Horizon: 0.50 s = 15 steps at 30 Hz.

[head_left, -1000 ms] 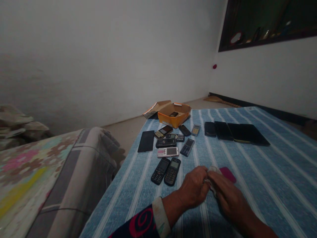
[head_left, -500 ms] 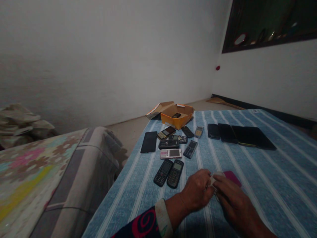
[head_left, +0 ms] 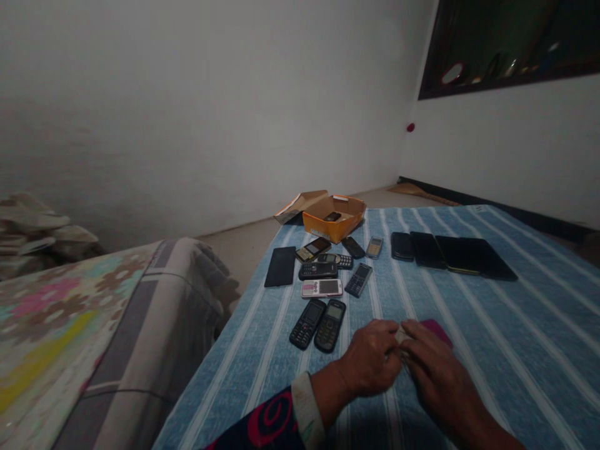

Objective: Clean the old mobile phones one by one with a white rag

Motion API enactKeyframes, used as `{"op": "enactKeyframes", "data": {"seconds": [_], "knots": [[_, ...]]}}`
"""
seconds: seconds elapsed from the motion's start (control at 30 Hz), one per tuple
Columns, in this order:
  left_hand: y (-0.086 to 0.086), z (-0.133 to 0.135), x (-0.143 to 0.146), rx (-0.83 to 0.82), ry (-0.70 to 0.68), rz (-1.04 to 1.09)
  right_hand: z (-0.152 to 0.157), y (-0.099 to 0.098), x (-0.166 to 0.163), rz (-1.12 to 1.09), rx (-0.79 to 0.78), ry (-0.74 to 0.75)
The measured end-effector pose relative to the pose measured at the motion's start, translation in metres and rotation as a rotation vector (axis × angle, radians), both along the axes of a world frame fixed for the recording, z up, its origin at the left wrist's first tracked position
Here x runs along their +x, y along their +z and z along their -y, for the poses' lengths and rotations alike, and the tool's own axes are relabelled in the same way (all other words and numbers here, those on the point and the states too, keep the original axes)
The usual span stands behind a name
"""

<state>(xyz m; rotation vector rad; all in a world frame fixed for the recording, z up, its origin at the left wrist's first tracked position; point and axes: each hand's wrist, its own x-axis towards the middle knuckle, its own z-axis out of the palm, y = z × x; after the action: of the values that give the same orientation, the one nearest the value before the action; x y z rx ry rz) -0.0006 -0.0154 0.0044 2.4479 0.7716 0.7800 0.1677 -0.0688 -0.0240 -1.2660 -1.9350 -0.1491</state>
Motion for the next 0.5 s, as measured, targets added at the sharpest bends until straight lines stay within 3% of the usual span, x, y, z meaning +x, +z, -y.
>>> {"op": "enactKeyframes", "data": {"seconds": [0.2, 0.5], "knots": [[-0.004, 0.001, -0.001, -0.055, -0.004, 0.074, 0.0, -0.002, 0.001, 0.003, 0.012, 0.006], [-0.01, -0.003, -0.001, -0.196, 0.044, 0.149, 0.0, 0.015, 0.001, -0.116, -0.019, 0.087]]}}
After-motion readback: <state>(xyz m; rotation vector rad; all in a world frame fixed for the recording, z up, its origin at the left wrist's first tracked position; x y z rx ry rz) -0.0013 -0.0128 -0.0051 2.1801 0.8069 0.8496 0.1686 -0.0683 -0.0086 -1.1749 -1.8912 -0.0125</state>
